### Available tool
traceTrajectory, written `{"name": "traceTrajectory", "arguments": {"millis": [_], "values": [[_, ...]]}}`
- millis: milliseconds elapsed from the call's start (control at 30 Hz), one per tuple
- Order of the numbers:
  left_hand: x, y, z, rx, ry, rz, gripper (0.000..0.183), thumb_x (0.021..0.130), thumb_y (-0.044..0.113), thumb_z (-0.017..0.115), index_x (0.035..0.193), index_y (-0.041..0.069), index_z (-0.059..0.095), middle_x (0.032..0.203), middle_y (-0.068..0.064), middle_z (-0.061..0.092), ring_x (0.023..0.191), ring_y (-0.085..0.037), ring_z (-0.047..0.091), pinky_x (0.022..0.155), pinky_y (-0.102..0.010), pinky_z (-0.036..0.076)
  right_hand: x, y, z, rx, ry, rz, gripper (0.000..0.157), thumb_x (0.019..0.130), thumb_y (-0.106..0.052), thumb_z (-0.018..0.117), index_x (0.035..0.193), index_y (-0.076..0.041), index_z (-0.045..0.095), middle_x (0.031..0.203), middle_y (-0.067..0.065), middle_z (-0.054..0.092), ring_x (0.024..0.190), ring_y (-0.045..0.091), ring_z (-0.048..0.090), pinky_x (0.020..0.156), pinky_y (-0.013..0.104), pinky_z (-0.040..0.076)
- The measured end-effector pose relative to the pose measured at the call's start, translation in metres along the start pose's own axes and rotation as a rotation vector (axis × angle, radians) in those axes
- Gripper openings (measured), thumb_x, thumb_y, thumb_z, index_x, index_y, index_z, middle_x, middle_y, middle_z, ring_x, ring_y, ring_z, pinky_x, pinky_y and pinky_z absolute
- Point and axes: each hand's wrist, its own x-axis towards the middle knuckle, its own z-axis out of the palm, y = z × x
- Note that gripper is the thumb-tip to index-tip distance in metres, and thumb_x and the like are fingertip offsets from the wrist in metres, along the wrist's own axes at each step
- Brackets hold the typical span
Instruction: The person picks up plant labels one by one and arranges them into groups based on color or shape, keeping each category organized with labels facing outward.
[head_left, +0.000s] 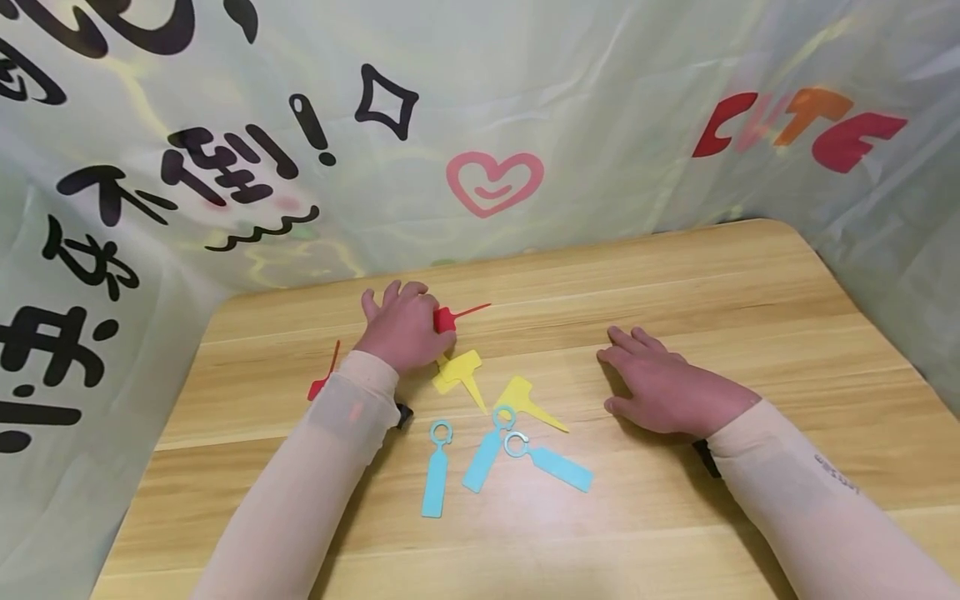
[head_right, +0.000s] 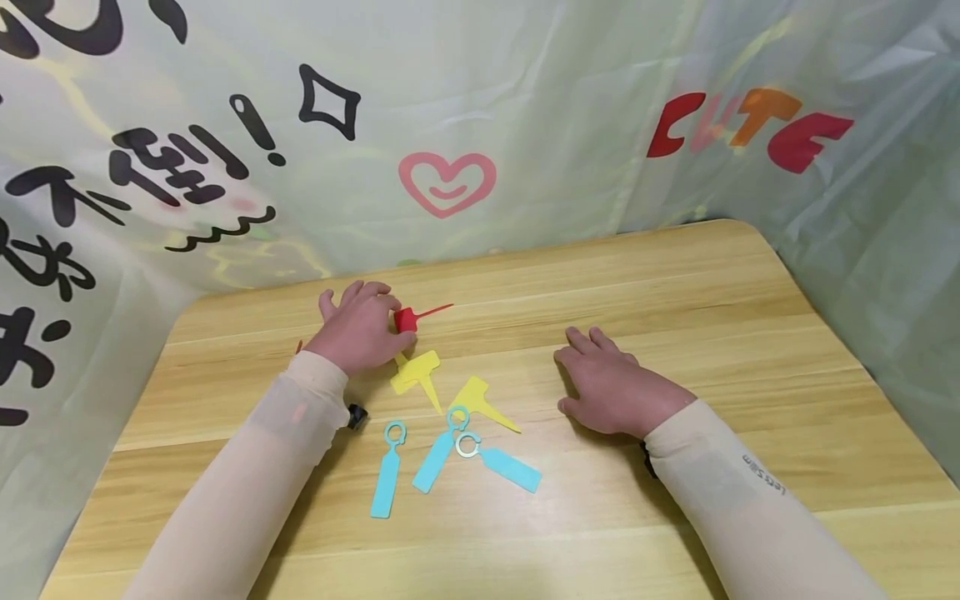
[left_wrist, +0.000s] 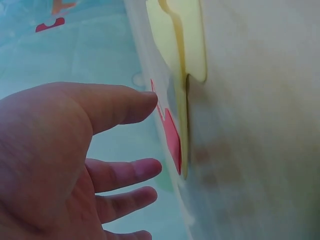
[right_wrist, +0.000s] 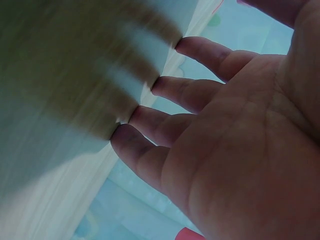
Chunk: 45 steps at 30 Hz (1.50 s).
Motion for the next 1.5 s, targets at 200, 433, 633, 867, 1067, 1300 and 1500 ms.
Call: {"name": "traceTrajectory", "arguments": {"millis": [200,433,633,867,1067,1300,1500], "values": [[0.008,-0.001,0.0,0.011,-0.023,0.012,0.029,0.086,0.044,0.07,0.102,0.02,0.072,0.145,-0.006,0.05,0.141,-0.041,0.031,0.107,-0.072,0.009,0.001,0.0,0.002,0.001,-0.009,0.02,0.064,0.097,-0.03,0.069,0.148,0.002,0.047,0.164,0.031,0.02,0.148,0.057,0.013,0.11,0.073,0.024],[0.013,-0.002,-0.001,0.014,-0.058,0.011,0.031,0.085,0.046,0.072,0.105,0.023,0.074,0.148,-0.005,0.048,0.142,-0.042,0.029,0.107,-0.073,0.007,0.001,0.001,0.002,-0.005,-0.015,0.036,0.064,0.097,-0.028,0.068,0.149,0.002,0.045,0.164,0.03,0.019,0.149,0.056,0.012,0.111,0.073,0.022],[0.016,-0.003,-0.001,0.017,-0.08,0.034,0.023,0.084,0.044,0.072,0.098,0.025,0.073,0.148,-0.004,0.047,0.143,-0.041,0.028,0.106,-0.071,0.008,0.0,0.0,0.001,0.003,-0.017,0.037,0.064,0.097,-0.028,0.069,0.148,0.002,0.046,0.164,0.03,0.019,0.149,0.056,0.011,0.111,0.074,0.022],[0.02,-0.003,-0.003,0.021,-0.101,0.046,0.019,0.083,0.041,0.071,0.094,0.026,0.074,0.146,-0.002,0.049,0.144,-0.042,0.027,0.105,-0.07,0.008,0.0,0.001,0.002,-0.008,-0.002,0.014,0.063,0.097,-0.028,0.068,0.147,0.003,0.046,0.163,0.032,0.021,0.148,0.057,0.013,0.111,0.073,0.022],[0.022,-0.003,-0.004,0.032,-0.106,0.047,0.02,0.083,0.042,0.071,0.095,0.027,0.075,0.145,-0.001,0.05,0.142,-0.042,0.028,0.106,-0.071,0.008,0.0,0.002,0.001,-0.017,0.0,0.012,0.063,0.097,-0.028,0.068,0.148,0.003,0.046,0.162,0.033,0.021,0.148,0.058,0.014,0.115,0.069,0.021],[0.022,-0.001,-0.004,0.034,-0.101,0.052,0.012,0.083,0.04,0.069,0.086,0.029,0.074,0.144,0.0,0.051,0.142,-0.042,0.029,0.107,-0.072,0.004,0.001,0.001,0.001,-0.011,-0.015,0.039,0.064,0.097,-0.028,0.068,0.149,0.002,0.045,0.164,0.03,0.019,0.149,0.056,0.012,0.11,0.074,0.023],[0.022,0.001,-0.003,0.039,-0.099,0.057,0.012,0.08,0.037,0.071,0.073,0.028,0.07,0.142,0.001,0.052,0.144,-0.042,0.027,0.108,-0.072,0.003,0.001,0.0,0.001,-0.012,-0.012,0.038,0.064,0.097,-0.028,0.069,0.148,0.003,0.045,0.164,0.03,0.02,0.149,0.057,0.012,0.11,0.074,0.024]]}}
